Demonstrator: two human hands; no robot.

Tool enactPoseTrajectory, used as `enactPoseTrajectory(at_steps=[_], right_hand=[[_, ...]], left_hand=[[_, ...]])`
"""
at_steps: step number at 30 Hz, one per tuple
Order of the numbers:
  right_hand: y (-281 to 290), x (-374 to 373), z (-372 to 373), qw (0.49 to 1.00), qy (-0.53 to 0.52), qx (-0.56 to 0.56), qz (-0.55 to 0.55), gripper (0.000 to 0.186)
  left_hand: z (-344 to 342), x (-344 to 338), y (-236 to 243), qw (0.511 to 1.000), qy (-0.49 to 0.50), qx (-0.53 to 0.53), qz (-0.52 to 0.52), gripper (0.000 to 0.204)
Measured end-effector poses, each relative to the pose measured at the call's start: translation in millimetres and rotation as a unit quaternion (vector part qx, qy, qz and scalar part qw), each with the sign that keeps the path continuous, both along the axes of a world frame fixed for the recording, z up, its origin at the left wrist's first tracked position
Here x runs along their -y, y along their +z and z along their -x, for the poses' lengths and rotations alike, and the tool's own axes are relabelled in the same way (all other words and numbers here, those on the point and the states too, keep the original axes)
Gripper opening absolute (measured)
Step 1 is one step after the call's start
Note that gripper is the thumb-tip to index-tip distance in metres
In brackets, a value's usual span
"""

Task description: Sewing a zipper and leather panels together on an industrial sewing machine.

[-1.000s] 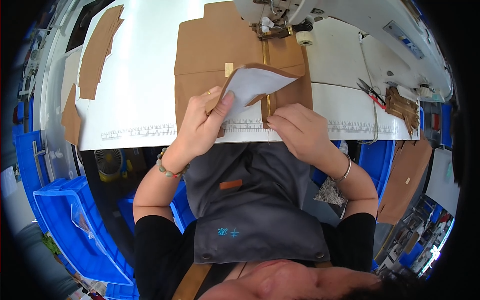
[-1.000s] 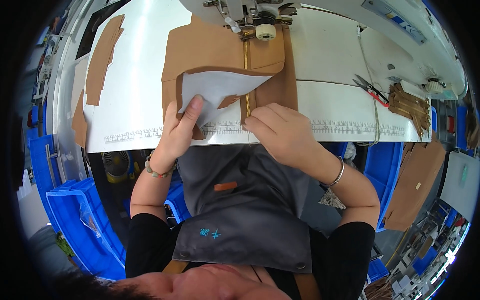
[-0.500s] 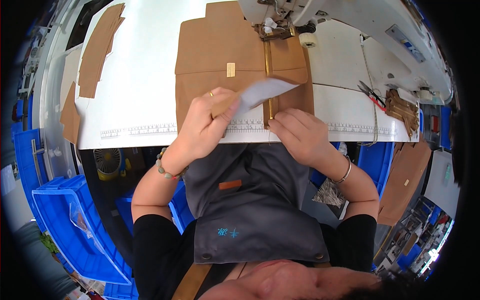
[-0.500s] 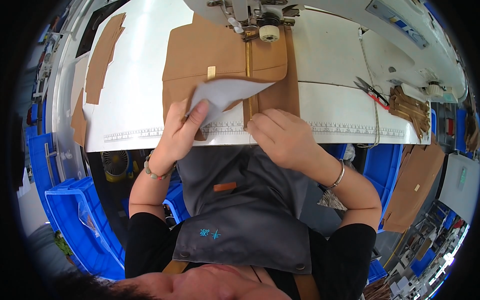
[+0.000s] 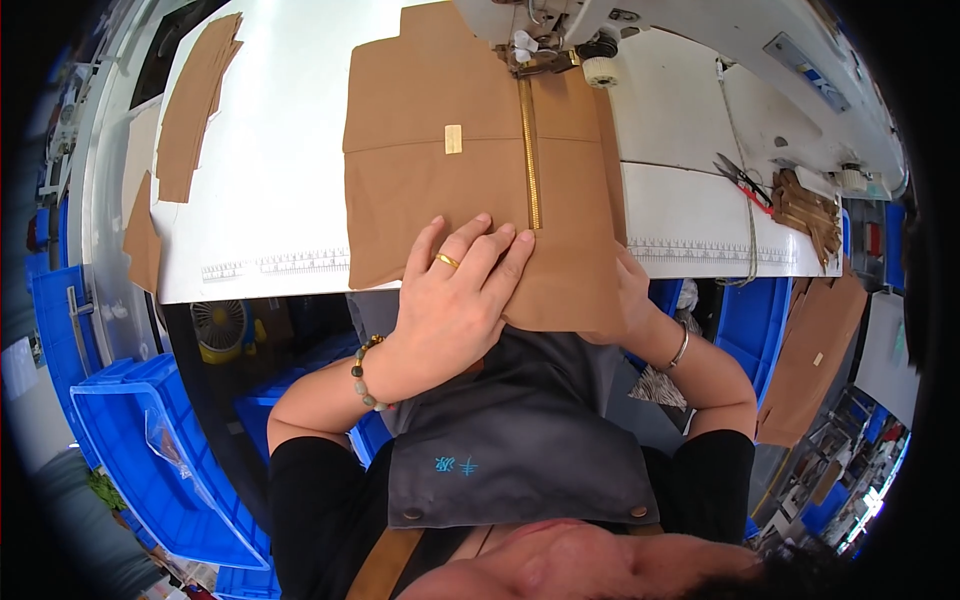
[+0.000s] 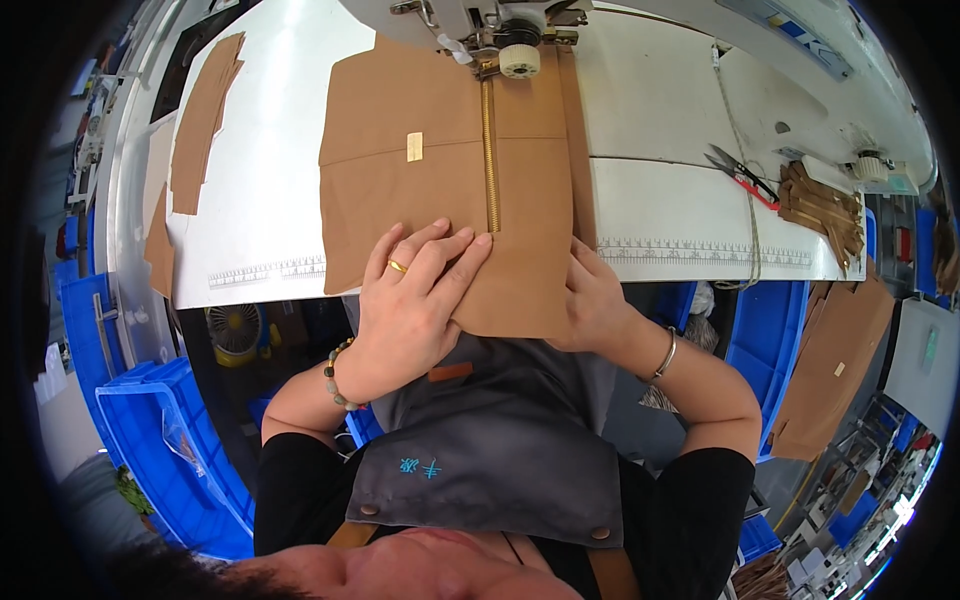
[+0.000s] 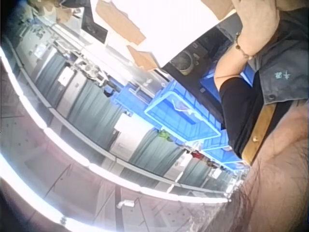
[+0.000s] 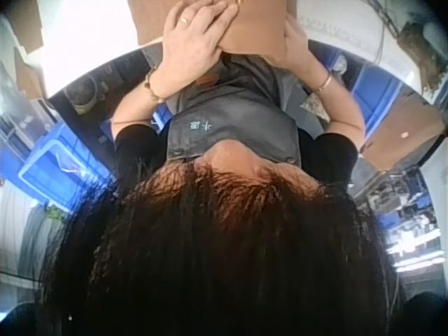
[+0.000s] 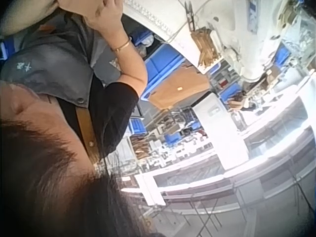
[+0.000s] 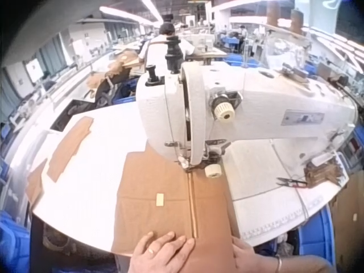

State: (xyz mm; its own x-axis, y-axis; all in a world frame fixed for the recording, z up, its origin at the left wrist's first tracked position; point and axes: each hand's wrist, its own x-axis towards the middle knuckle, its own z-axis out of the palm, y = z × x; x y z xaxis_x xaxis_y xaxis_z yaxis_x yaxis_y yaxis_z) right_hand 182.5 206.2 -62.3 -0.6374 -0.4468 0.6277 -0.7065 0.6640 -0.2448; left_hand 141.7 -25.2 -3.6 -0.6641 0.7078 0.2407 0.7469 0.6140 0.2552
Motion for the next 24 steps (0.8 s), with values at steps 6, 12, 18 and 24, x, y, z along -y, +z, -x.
enactPoseTrajectory(at_steps=[6,12,18,24], right_hand=[[-1,1,1,1.0,-0.005,-0.027,-0.015,0.041],[-3,2,2,1.0,0.0,-0.03,0.006,0.037],[0,0,2,0.999,0.0,-0.037,-0.025,0.037],[5,-5,-4,1.0,0.015,-0.002,0.005,0.027]], left_hand=[[5,-3,-2,0.998,0.001,0.004,-0.056,0.058],[6,-1,0,0.998,-0.009,0.02,-0.067,0.058],[7,-1,3,0.999,-0.012,0.024,-0.046,0.056],[4,1,16,0.999,-0.029,0.018,0.025,0.06]])
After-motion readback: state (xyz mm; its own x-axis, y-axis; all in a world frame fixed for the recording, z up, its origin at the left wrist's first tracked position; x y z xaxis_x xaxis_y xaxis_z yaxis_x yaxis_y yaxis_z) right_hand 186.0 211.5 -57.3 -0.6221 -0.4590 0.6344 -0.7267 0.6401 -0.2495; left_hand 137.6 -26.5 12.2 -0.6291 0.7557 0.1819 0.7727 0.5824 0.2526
